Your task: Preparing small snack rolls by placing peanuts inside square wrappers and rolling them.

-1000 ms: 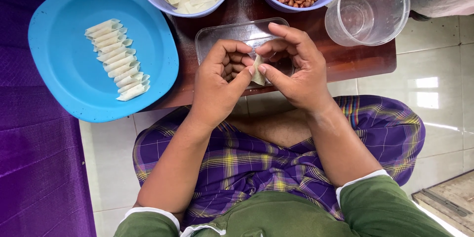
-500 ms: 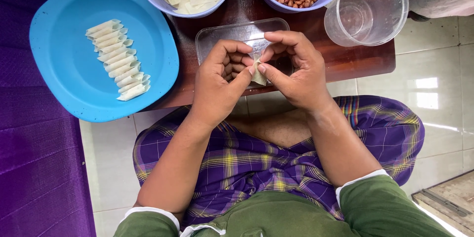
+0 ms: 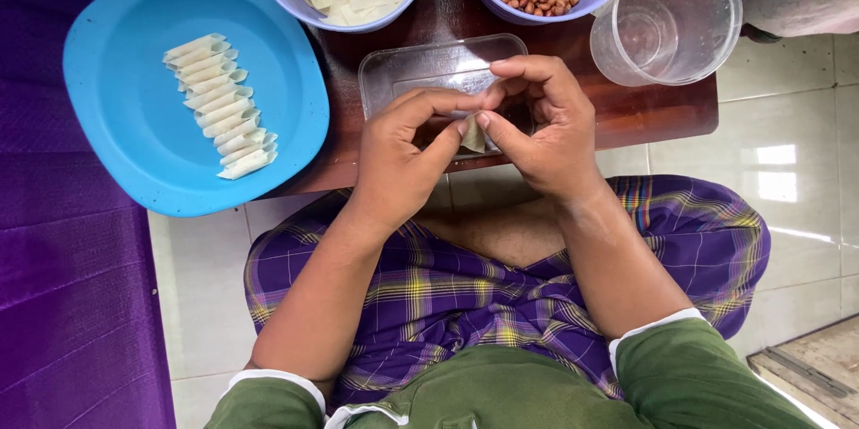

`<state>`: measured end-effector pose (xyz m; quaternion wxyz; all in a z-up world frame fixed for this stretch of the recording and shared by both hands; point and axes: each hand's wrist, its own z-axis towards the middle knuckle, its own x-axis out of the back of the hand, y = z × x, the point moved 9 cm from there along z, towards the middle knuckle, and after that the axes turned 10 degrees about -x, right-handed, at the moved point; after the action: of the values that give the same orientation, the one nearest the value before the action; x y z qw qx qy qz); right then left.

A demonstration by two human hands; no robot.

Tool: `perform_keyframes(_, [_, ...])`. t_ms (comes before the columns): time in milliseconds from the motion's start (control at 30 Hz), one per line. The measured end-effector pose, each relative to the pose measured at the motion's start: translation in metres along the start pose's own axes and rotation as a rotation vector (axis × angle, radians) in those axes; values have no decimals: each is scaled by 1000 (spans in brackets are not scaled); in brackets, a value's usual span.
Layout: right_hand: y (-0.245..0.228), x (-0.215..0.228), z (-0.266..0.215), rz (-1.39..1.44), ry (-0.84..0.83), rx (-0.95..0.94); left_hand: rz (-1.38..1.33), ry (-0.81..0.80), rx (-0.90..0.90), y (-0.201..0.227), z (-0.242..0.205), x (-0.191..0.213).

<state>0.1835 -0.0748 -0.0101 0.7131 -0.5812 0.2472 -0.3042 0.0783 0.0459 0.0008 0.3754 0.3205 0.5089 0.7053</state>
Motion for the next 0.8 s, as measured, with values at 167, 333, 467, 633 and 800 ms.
perform_keyframes(167, [-2, 3, -3, 24, 5, 20, -4, 5, -47, 12, -1, -2])
perform_keyframes(333, [-11, 5, -8, -26, 27, 88, 29, 2, -105, 28, -6, -3])
perform_keyframes(467, [-24, 0, -14, -101, 31, 156, 72, 26, -137, 41, -10, 1])
perform_keyframes(633, [-44, -9, -20, -162, 49, 247, 53, 2, -57, 36, -15, 8])
perform_keyframes(800, [-61, -16, -25, -197, 59, 297, -163, -14, 88, 24, -19, 16])
